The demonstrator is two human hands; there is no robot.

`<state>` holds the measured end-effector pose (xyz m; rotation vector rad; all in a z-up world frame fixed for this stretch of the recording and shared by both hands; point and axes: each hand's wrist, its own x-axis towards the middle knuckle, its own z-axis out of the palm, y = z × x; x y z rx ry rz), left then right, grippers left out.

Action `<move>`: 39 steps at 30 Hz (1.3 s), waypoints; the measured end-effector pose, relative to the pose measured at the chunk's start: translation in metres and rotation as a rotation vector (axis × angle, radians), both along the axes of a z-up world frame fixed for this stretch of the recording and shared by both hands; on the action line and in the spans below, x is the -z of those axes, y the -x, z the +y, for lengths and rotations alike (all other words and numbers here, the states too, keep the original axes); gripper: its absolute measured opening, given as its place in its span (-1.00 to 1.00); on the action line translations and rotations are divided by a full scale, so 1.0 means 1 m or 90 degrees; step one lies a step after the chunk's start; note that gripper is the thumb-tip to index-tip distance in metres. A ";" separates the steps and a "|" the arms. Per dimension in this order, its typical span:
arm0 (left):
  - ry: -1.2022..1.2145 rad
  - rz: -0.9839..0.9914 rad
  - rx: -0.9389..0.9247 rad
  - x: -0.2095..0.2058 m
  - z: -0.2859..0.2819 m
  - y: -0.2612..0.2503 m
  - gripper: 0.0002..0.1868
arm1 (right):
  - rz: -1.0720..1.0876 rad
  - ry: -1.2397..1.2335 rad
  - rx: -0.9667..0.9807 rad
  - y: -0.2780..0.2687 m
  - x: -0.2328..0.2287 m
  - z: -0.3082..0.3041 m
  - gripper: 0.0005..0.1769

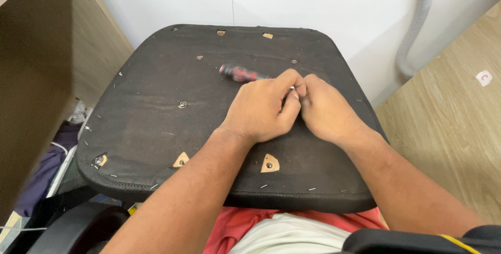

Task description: The person uses a screwdriver to tighten a screw into the underside of an overturned chair seat. The hands hold the screwdriver and rotate it repeatedly to secure the fastener into the seat base.

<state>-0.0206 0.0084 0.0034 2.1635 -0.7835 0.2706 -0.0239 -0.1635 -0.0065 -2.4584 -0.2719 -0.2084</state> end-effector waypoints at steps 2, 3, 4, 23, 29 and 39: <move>-0.091 0.027 -0.035 -0.005 -0.002 -0.002 -0.82 | 0.110 -0.202 0.085 -0.008 0.000 -0.005 -0.70; -0.136 0.040 -0.052 -0.006 -0.004 -0.003 -0.81 | 0.164 -0.302 0.128 -0.010 0.000 -0.008 -0.63; -0.168 0.088 -0.065 -0.008 -0.006 -0.004 -0.77 | 0.186 -0.430 0.093 -0.011 -0.001 -0.013 -0.66; -0.244 0.210 -0.112 -0.010 -0.014 -0.009 -0.61 | 0.137 -0.480 0.021 -0.004 0.002 -0.021 -0.69; -0.242 0.202 -0.125 -0.009 -0.016 -0.009 -0.57 | 0.155 -0.466 0.008 -0.002 0.002 -0.019 -0.64; -0.268 0.240 -0.125 -0.015 -0.019 -0.004 -0.61 | 0.157 -0.339 0.001 0.011 -0.010 -0.017 -0.73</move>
